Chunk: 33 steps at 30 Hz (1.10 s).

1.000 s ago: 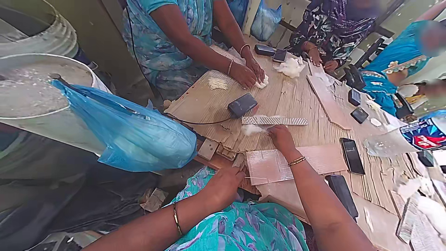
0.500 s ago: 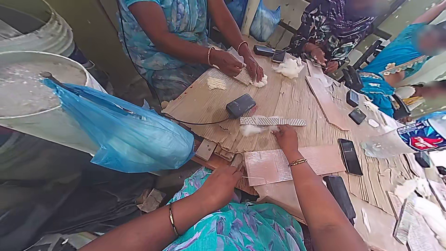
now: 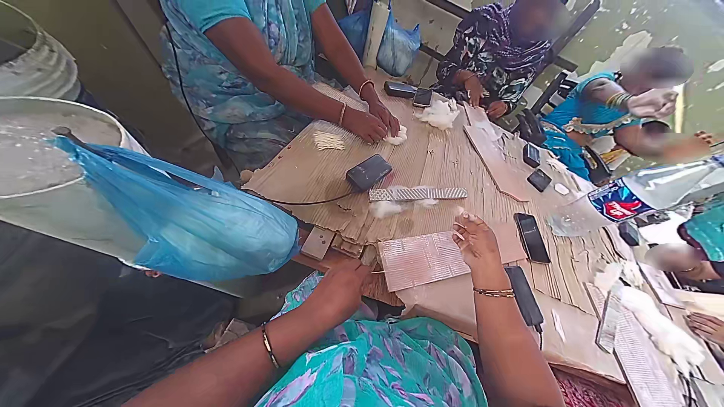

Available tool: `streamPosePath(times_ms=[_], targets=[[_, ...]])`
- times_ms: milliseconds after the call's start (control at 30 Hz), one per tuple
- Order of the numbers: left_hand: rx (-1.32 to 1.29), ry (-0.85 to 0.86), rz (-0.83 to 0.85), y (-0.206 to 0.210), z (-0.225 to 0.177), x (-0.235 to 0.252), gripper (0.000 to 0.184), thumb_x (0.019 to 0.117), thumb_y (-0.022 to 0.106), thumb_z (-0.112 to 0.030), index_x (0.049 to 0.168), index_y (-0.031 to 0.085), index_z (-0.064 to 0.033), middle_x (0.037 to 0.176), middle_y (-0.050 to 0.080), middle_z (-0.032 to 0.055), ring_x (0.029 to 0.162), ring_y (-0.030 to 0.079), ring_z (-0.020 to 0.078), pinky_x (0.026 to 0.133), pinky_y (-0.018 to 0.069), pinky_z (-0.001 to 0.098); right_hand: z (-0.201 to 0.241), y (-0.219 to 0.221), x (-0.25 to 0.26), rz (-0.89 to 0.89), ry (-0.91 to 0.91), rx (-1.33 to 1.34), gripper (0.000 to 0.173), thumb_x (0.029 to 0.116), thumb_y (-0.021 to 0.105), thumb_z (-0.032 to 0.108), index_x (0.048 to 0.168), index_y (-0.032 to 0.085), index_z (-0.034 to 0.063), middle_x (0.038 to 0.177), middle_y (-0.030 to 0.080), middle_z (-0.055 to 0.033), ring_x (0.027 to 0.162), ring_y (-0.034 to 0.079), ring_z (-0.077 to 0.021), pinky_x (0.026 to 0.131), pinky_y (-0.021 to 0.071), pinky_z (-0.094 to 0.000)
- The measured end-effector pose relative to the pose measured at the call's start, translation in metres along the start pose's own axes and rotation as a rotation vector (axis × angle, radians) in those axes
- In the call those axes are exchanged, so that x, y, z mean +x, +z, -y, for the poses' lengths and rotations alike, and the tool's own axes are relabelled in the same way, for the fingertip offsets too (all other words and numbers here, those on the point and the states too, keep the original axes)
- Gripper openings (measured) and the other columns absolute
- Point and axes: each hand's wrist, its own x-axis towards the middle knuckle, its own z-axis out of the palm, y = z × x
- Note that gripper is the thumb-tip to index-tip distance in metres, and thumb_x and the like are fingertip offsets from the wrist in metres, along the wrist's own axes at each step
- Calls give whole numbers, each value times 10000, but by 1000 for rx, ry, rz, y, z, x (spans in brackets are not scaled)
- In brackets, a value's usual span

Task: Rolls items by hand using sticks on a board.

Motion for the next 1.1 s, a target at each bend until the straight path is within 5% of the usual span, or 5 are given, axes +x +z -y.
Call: streamPosePath(times_ms=[267,433,633,800,1100], targets=[[-446,-113,-222,-1,-5,-2,379,1056,557,-248,1312,621,24,1287,612,213,1089,634,279,980,515,412,16,-26,-99,402,124,133,296,1114,347,151,1056,626,69,927,715,-69,791,690,-139,667,566,-263],[-885,-10,-352,-4,-35,-15,304,1013,654,-212,1256,662,-30,1190,658,86,948,638,111,871,538,303,2,-32,-150,602,-72,-61,182,994,529,-39,1055,685,32,902,718,-13,823,677,-77,781,567,-226],[-1088,176,-260,-1,-58,-21,344,987,650,-96,1309,592,8,1045,679,30,914,650,69,863,556,268,-4,-36,-174,608,-230,-245,175,929,672,-11,1099,685,29,886,699,12,813,655,-34,794,548,-201],[-1067,188,-256,6,-71,-23,42,983,647,-47,975,685,-31,833,669,-22,785,630,39,775,537,239,-5,-38,-178,471,-268,-210,247,934,672,-15,1164,600,41,798,668,22,727,625,-35,733,524,-203],[-1010,253,-291,1,-72,-31,53,946,693,-71,994,689,-49,1061,685,16,830,631,44,763,545,235,7,-41,-183,473,-304,-303,97,995,625,55,972,718,54,781,644,34,705,568,-23,684,475,-187]])
